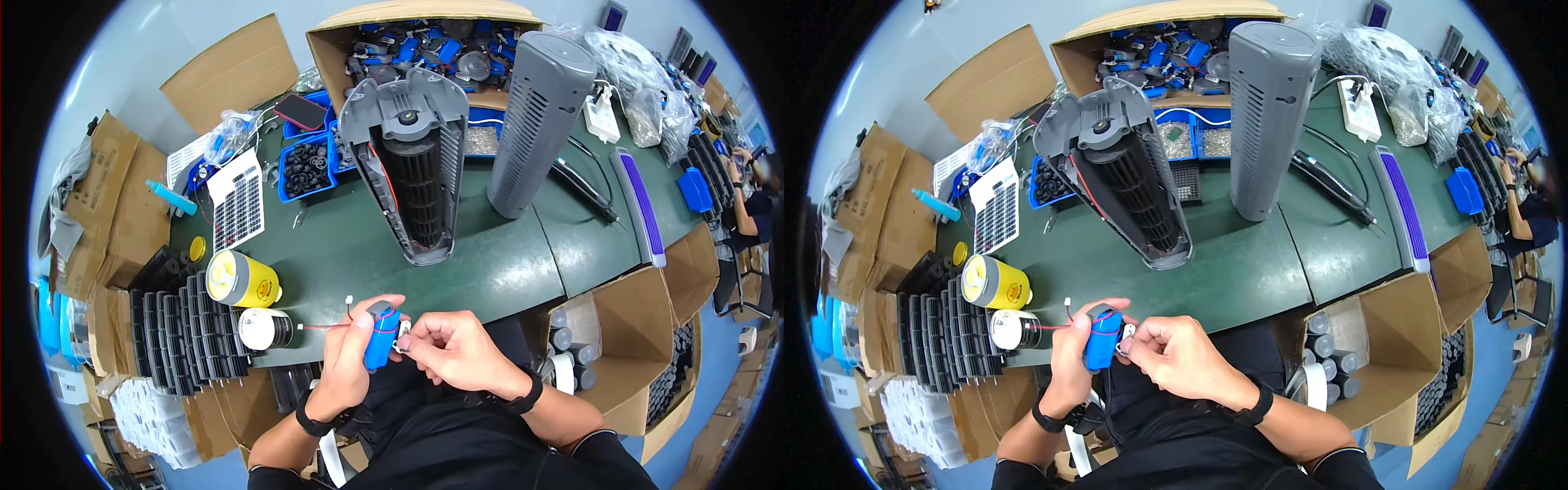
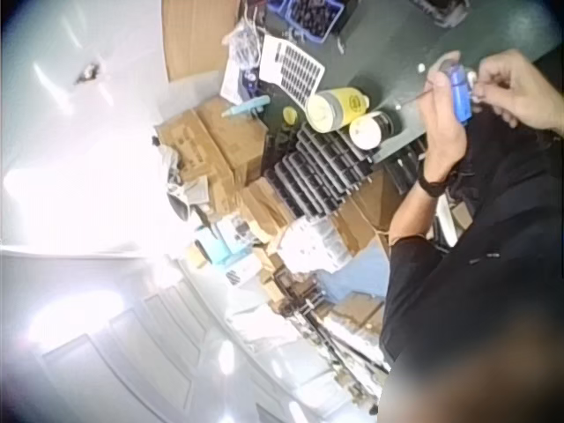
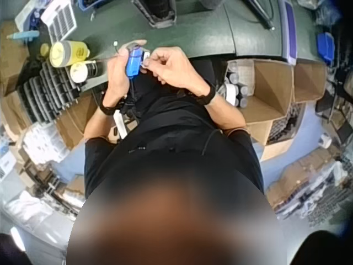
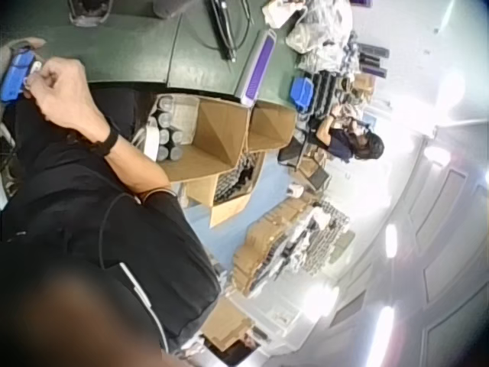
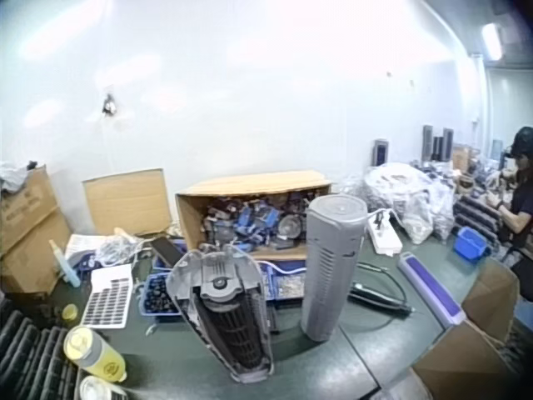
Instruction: The person assembles a grey electronic device by inserting a black finned component into a housing and securing it with a hot glue gun. They then connect a small blue battery pack to the device's internal wiring and attach a grey top cover, using the glue gun again to seal the assembly.
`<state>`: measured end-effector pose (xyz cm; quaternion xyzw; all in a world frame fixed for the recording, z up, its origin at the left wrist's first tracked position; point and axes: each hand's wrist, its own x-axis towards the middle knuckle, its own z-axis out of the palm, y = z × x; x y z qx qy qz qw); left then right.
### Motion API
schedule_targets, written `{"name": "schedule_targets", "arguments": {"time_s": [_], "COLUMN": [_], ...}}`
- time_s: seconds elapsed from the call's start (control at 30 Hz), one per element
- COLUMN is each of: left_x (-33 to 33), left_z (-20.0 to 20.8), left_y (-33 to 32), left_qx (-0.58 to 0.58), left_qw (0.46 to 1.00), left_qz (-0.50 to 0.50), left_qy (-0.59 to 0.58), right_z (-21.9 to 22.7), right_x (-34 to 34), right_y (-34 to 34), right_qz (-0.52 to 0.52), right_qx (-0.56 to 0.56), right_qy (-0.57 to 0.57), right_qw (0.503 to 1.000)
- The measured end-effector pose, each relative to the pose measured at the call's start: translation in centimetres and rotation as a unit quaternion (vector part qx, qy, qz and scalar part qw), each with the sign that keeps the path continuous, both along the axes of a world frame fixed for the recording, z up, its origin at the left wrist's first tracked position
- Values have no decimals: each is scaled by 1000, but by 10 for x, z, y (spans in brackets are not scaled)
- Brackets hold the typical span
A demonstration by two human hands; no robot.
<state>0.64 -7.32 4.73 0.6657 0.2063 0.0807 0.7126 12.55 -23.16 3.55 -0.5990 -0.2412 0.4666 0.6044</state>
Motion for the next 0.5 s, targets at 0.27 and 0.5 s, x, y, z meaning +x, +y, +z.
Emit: {"name": "schedule_targets", "arguments": {"time_s": [0.27, 0.5], "left_x": [-4, -2], "left_z": [-8, -1], "left_y": [-2, 1], "left_qx": [110, 24], "left_qw": [990, 999], "left_qz": [-11, -18], "left_qy": [-89, -31], "right_z": [-2, -8], "right_x": [-2, 8], "right_y": [2, 4], "right_qz": [21, 17], "right_qx": [-35, -18], "right_qy": [145, 216], "right_qw": [989, 976]}}
